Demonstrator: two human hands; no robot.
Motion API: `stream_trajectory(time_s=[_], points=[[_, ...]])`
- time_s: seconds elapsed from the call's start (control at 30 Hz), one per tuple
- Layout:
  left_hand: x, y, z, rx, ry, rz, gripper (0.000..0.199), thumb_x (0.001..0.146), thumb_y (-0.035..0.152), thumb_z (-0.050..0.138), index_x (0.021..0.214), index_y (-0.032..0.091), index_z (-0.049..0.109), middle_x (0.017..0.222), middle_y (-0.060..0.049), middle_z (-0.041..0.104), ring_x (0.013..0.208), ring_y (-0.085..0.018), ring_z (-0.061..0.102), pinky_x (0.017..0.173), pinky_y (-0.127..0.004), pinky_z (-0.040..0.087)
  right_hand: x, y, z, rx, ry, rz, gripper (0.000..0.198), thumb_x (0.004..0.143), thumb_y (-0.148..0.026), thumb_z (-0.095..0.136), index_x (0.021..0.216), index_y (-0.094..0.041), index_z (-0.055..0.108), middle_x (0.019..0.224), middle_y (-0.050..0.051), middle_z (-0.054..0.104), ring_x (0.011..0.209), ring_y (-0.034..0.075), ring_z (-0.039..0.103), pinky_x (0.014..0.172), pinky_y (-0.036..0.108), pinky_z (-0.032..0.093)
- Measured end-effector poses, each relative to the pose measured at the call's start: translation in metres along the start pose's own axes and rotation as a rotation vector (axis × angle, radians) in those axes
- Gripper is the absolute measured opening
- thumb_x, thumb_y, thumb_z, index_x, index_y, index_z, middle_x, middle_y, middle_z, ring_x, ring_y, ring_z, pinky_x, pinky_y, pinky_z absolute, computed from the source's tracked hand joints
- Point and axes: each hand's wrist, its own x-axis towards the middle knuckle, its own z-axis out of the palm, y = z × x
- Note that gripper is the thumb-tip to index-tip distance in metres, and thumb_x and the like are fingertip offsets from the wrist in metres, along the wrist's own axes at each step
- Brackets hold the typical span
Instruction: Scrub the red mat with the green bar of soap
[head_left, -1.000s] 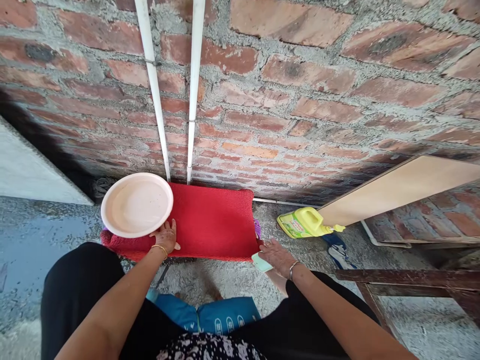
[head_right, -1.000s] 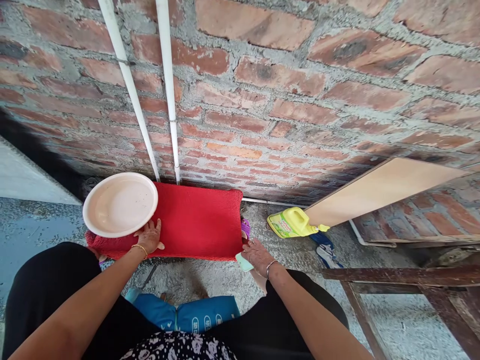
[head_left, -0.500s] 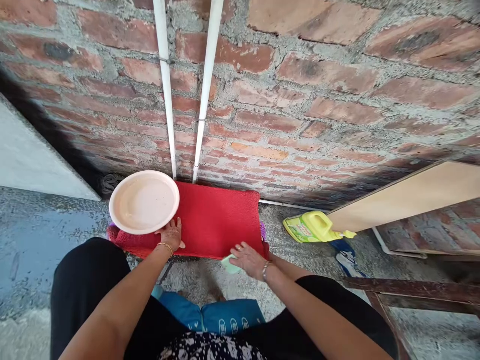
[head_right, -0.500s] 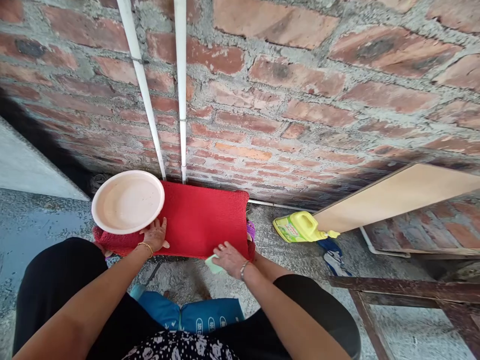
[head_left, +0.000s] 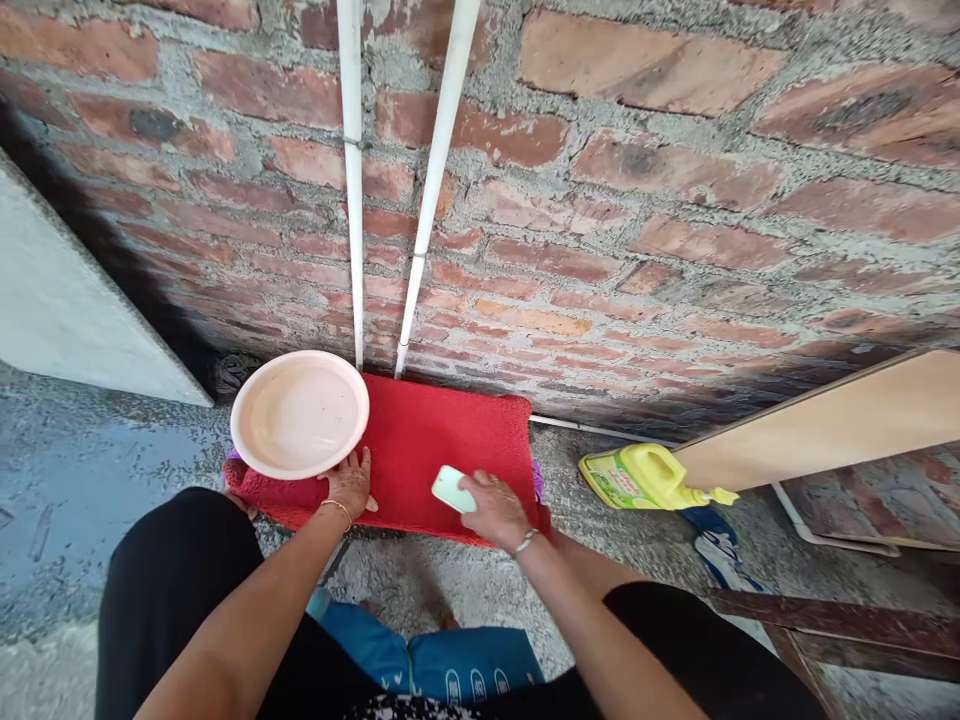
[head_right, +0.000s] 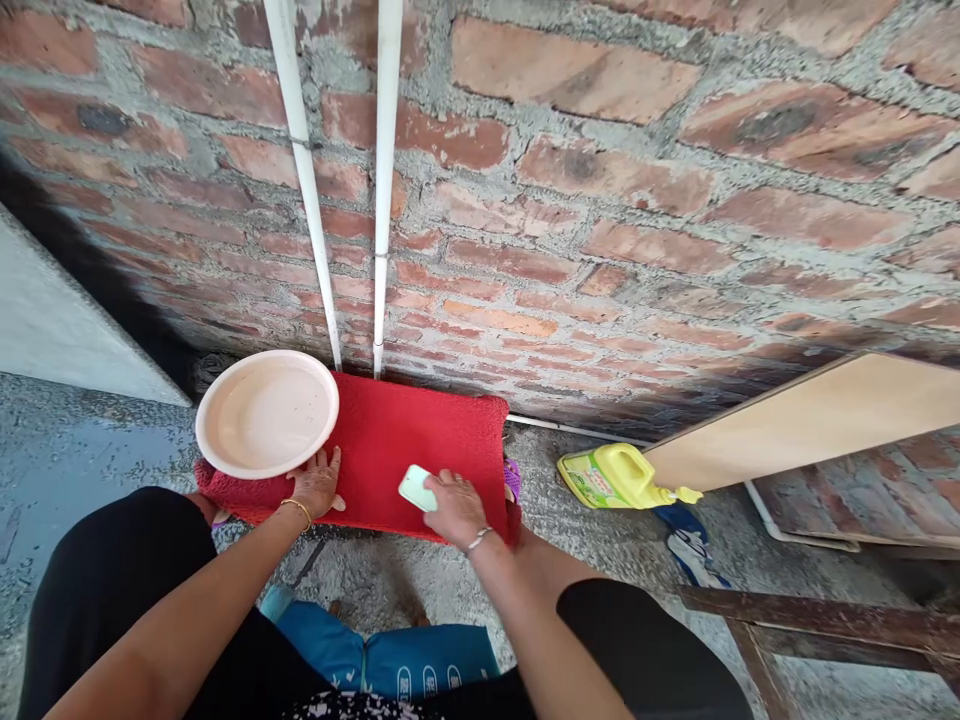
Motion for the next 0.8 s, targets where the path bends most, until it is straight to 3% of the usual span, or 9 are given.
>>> stream_trajectory(time_s=[0.13, 0.23, 0.3, 0.47, 0.57, 0.63, 0.7, 0.8], points=[[0.000, 0.001, 0.000, -0.003, 0.009, -0.009, 0.118, 0.056, 0.052, 0.079, 0.152, 0.023, 0.016, 0.149, -0.027, 0.033, 0.132, -0.048, 0.031, 0.080, -0.066, 0.048, 0.044, -0.068, 0.013, 0.173, 0.140, 0.072, 0.044, 0.074, -0.029, 0.061, 0.117, -0.026, 0.058, 0.111, 0.007, 0.056, 0.100, 0.023, 0.053, 0.087, 0.032, 0.036], [0.001, 0.001, 0.001, 0.007, 0.031, -0.008, 0.120, 0.054, 0.053, 0.080, 0.152, 0.024, 0.016, 0.148, -0.027, 0.034, 0.130, -0.048, 0.034, 0.079, -0.066, 0.048, 0.061, -0.070, 0.022, 0.217, 0.138, 0.096, 0.043, 0.074, -0.029, 0.061, 0.117, -0.025, 0.058, 0.113, 0.008, 0.056, 0.102, 0.023, 0.053, 0.088, 0.033, 0.038], [0.001, 0.002, 0.002, 0.009, 0.035, -0.004, 0.120, 0.054, 0.053, 0.080, 0.151, 0.024, 0.017, 0.147, -0.027, 0.035, 0.129, -0.047, 0.035, 0.079, -0.066, 0.049, 0.058, -0.042, 0.029, 0.226, 0.152, 0.150, 0.044, 0.072, -0.029, 0.062, 0.116, -0.025, 0.059, 0.111, 0.008, 0.057, 0.101, 0.023, 0.055, 0.088, 0.034, 0.039], [0.001, 0.003, -0.001, -0.015, -0.011, -0.015, 0.120, 0.055, 0.050, 0.082, 0.151, 0.023, 0.016, 0.148, -0.026, 0.034, 0.131, -0.045, 0.035, 0.082, -0.063, 0.049, 0.021, 0.068, 0.047, 0.276, 0.319, 0.427, 0.035, 0.079, -0.032, 0.053, 0.112, -0.027, 0.059, 0.098, 0.008, 0.060, 0.082, 0.025, 0.059, 0.072, 0.040, 0.046], [0.001, 0.003, -0.003, -0.021, -0.016, -0.020, 0.119, 0.056, 0.047, 0.082, 0.151, 0.021, 0.016, 0.149, -0.026, 0.034, 0.131, -0.044, 0.035, 0.084, -0.062, 0.049, 0.007, 0.089, 0.053, 0.283, 0.361, 0.479, 0.032, 0.084, -0.035, 0.043, 0.111, -0.028, 0.059, 0.093, 0.009, 0.060, 0.075, 0.027, 0.058, 0.065, 0.042, 0.046], [0.000, 0.003, -0.004, -0.019, -0.014, -0.025, 0.118, 0.057, 0.046, 0.081, 0.151, 0.022, 0.016, 0.149, -0.025, 0.033, 0.132, -0.043, 0.035, 0.084, -0.061, 0.049, 0.012, 0.066, 0.054, 0.305, 0.406, 0.496, 0.034, 0.083, -0.040, 0.048, 0.112, -0.027, 0.057, 0.097, 0.009, 0.060, 0.081, 0.027, 0.059, 0.070, 0.041, 0.047], [-0.001, 0.003, -0.005, -0.016, -0.021, -0.029, 0.118, 0.057, 0.046, 0.081, 0.151, 0.022, 0.016, 0.150, -0.025, 0.033, 0.132, -0.043, 0.035, 0.084, -0.061, 0.049, 0.027, 0.022, 0.052, 0.328, 0.431, 0.456, 0.039, 0.078, -0.042, 0.056, 0.114, -0.027, 0.057, 0.102, 0.009, 0.059, 0.091, 0.027, 0.058, 0.079, 0.039, 0.046], [-0.001, 0.003, -0.004, -0.015, -0.019, -0.031, 0.119, 0.056, 0.047, 0.081, 0.152, 0.022, 0.015, 0.150, -0.024, 0.033, 0.132, -0.044, 0.033, 0.083, -0.062, 0.050, 0.054, -0.048, 0.043, 0.301, 0.323, 0.269, 0.040, 0.076, -0.038, 0.060, 0.115, -0.027, 0.058, 0.106, 0.008, 0.058, 0.097, 0.025, 0.057, 0.087, 0.036, 0.043]])
